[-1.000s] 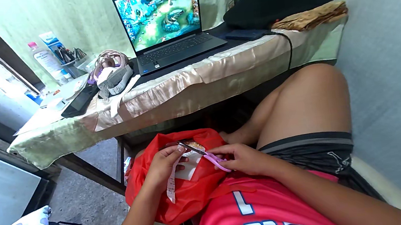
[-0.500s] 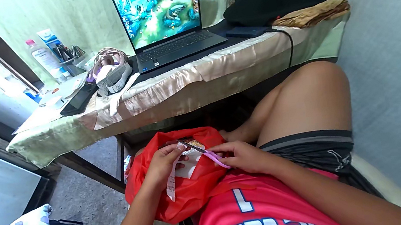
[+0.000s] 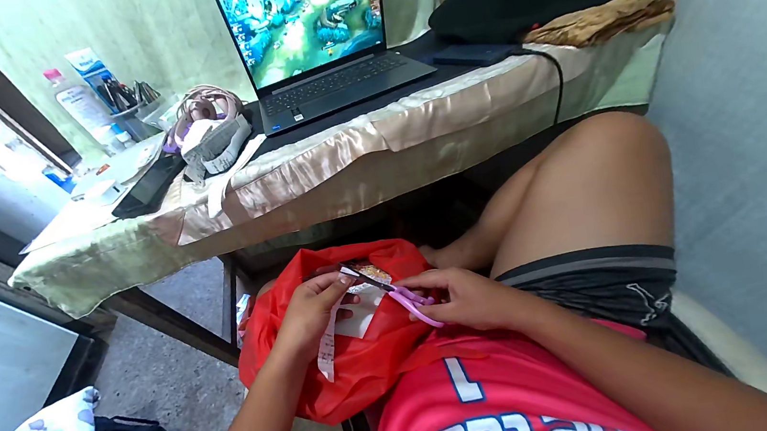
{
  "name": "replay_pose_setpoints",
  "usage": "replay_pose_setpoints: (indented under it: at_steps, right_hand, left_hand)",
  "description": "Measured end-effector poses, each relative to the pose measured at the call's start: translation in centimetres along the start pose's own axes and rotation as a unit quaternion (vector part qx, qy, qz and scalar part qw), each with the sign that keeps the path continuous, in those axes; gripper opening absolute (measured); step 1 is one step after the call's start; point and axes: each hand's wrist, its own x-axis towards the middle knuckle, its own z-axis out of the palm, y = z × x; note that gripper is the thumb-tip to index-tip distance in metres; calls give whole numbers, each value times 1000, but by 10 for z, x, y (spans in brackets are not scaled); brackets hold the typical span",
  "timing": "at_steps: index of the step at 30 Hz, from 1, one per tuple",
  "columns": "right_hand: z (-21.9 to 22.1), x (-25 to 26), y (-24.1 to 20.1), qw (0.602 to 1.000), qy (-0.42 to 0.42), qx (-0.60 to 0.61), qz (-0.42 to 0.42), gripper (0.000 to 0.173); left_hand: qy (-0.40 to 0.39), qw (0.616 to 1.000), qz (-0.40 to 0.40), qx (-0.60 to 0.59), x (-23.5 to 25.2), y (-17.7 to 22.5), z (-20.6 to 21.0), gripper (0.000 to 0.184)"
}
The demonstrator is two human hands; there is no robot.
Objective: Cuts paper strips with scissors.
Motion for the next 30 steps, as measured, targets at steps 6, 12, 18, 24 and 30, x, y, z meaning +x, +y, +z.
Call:
replay_pose_setpoints:
  at_steps: [6, 12, 18, 24, 30]
  right_hand:
    - [0, 0, 1, 1000, 2, -5, 0, 42]
    - [-1, 1, 1, 1000, 8, -18, 14, 35]
    - [1, -1, -2, 1000, -6, -7, -2, 46]
    - [2, 0, 1, 1000, 5, -23, -2, 46]
    - [1, 0, 1, 999, 6, -33, -8, 42]
  left_hand:
    - [0, 1000, 5, 4, 0, 0, 0, 24]
    - [-2, 1000, 4, 4, 0, -1, 0, 24]
    - [-2, 1000, 2, -1, 0, -1, 0, 23]
    - [0, 1000, 1, 1, 1, -1, 0, 24]
    - [0, 1000, 4, 7, 1, -1, 0, 24]
